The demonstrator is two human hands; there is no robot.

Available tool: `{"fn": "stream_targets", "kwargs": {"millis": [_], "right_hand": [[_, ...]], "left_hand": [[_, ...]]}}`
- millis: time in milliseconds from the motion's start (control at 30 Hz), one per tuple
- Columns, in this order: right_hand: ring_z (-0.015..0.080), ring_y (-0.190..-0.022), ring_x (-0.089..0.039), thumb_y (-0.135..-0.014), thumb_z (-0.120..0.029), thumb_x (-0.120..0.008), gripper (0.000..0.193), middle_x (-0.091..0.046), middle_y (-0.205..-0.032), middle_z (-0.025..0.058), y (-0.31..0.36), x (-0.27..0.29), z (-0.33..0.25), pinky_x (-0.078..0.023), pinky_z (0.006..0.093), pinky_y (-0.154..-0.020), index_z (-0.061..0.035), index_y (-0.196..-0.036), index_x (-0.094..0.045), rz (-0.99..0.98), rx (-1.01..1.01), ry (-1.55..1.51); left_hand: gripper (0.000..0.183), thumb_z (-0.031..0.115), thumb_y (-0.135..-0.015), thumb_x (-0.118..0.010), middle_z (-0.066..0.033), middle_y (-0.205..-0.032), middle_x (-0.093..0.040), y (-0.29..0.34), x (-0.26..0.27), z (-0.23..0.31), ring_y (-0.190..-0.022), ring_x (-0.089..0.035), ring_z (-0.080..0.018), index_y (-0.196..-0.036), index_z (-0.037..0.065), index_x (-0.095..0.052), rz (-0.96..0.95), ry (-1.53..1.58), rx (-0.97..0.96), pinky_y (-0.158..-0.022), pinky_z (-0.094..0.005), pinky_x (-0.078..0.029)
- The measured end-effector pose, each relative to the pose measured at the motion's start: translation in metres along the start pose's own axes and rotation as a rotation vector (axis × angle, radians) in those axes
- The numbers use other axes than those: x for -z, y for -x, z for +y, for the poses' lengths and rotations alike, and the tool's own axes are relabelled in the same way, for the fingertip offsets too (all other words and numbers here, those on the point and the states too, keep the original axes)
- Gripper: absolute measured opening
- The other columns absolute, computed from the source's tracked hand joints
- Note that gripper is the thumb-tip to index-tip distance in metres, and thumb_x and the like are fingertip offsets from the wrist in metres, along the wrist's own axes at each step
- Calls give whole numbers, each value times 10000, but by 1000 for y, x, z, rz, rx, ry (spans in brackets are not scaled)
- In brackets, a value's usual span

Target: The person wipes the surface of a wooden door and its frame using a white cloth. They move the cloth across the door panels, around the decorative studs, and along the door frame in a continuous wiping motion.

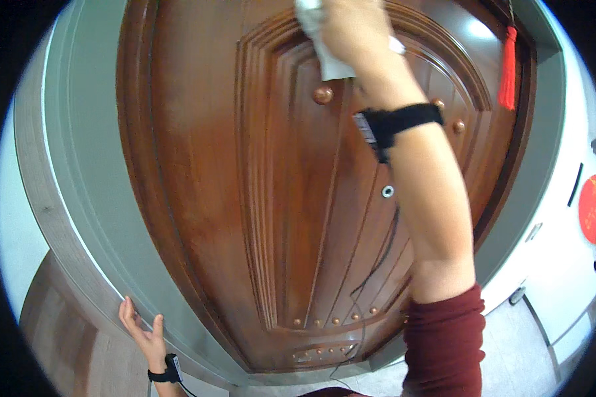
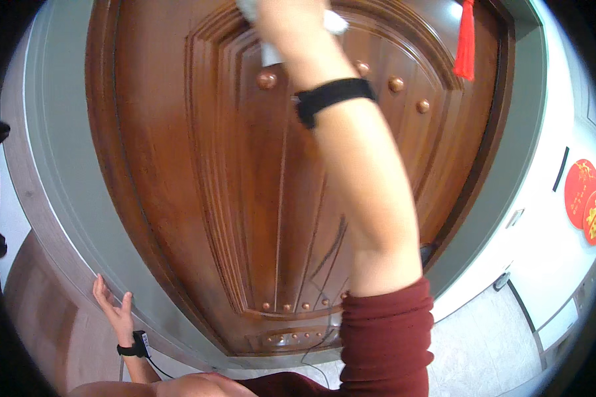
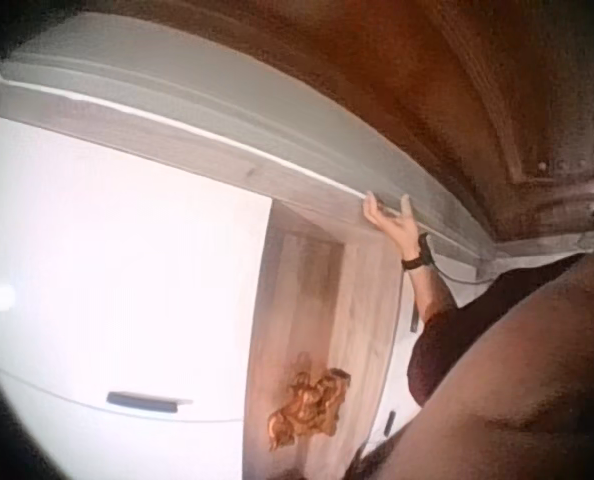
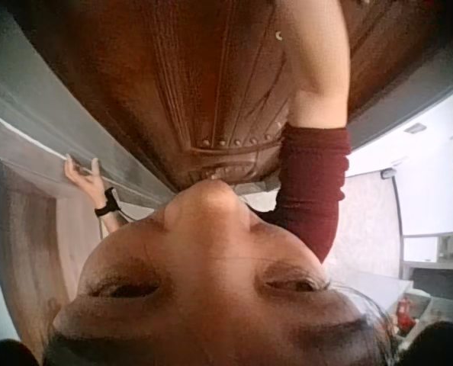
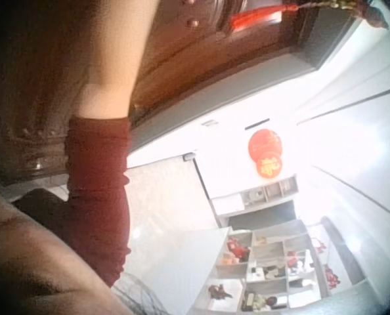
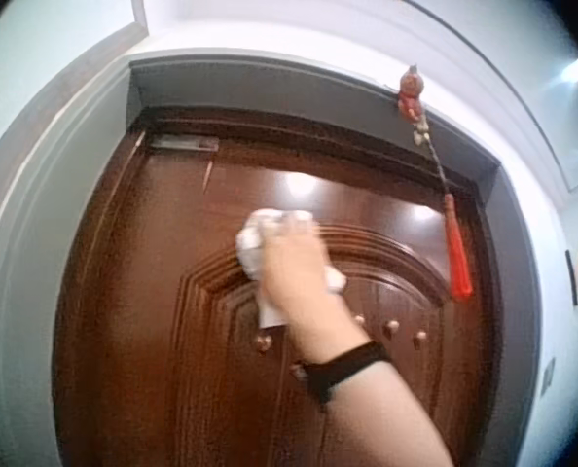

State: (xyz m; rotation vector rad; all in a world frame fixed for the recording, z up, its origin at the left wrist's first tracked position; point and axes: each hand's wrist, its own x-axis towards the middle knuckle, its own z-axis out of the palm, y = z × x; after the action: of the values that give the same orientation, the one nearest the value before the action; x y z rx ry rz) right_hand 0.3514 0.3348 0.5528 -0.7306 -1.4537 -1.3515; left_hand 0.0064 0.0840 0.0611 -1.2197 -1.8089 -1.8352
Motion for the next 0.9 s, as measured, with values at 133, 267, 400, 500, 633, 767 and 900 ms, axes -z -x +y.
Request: {"fn": "stream_targets", "kwargs": {"millis": [133,267,400,500,633,767,900], "right_hand": [[323,-1107,-570,-888,-171,-571,334,-611,-1136,159,4,-6,-27,-503,399,-931,-29,-1186,-624,162,130,-105],[294,-1022,-617,-922,-154,-514,294,-635,-1055,131,3,1,24,-542,388,-854,-62,-1159,-663,114,96,-29],[359,-1040,-631,-811,-79,-644,373,-653,-1108,176,18,14,99,-544,431,-886,-61,-1184,-663,61,-96,-20],[377,-1090,-623,-816,-218,-703,410,-653,-1162,178,35,14,146,-526,469,-916,-130,-1215,-678,31,-163,45],[361,-1161,-620,-804,-465,-787,635,-651,-1241,149,67,8,207,-519,471,-945,-194,-1357,-633,28,-193,234],[379,-1142,-621,-828,-483,-762,602,-645,-1231,146,111,13,240,-522,481,-939,-185,-1333,-625,-1,-328,246],[387,-1174,-605,-839,-478,-749,620,-618,-1269,152,155,37,262,-522,497,-953,-165,-1352,-596,-165,-512,284]], "left_hand": [[786,88,-824,-743,-110,-1562,-332,-1,-1,-1,-1440,-348,-327,-1529,160,-403,4,72,27,-1176,-501,-292],[805,55,-818,-734,-98,-1565,-335,-1,-2,0,-1444,-347,-314,-1535,176,-388,11,72,64,-1187,-501,-285],[830,5,-807,-719,-89,-1570,-335,-1,-1,2,-1456,-333,-308,-1540,185,-373,14,76,76,-1203,-501,-267],[834,-29,-806,-696,-88,-1585,-322,0,-2,8,-1465,-320,-313,-1543,191,-371,6,92,103,-1216,-495,-245],[816,114,-840,-721,-76,-1615,-314,2,-4,16,-1499,-266,-294,-1558,148,-336,10,108,104,-1235,-468,-180],[810,28,-838,-699,-92,-1606,-311,1,-5,16,-1497,-273,-303,-1555,163,-346,18,130,107,-1235,-473,-190],[810,-5,-842,-688,-106,-1599,-310,-1,-7,11,-1487,-290,-303,-1557,161,-345,25,112,82,-1229,-480,-206]]}}
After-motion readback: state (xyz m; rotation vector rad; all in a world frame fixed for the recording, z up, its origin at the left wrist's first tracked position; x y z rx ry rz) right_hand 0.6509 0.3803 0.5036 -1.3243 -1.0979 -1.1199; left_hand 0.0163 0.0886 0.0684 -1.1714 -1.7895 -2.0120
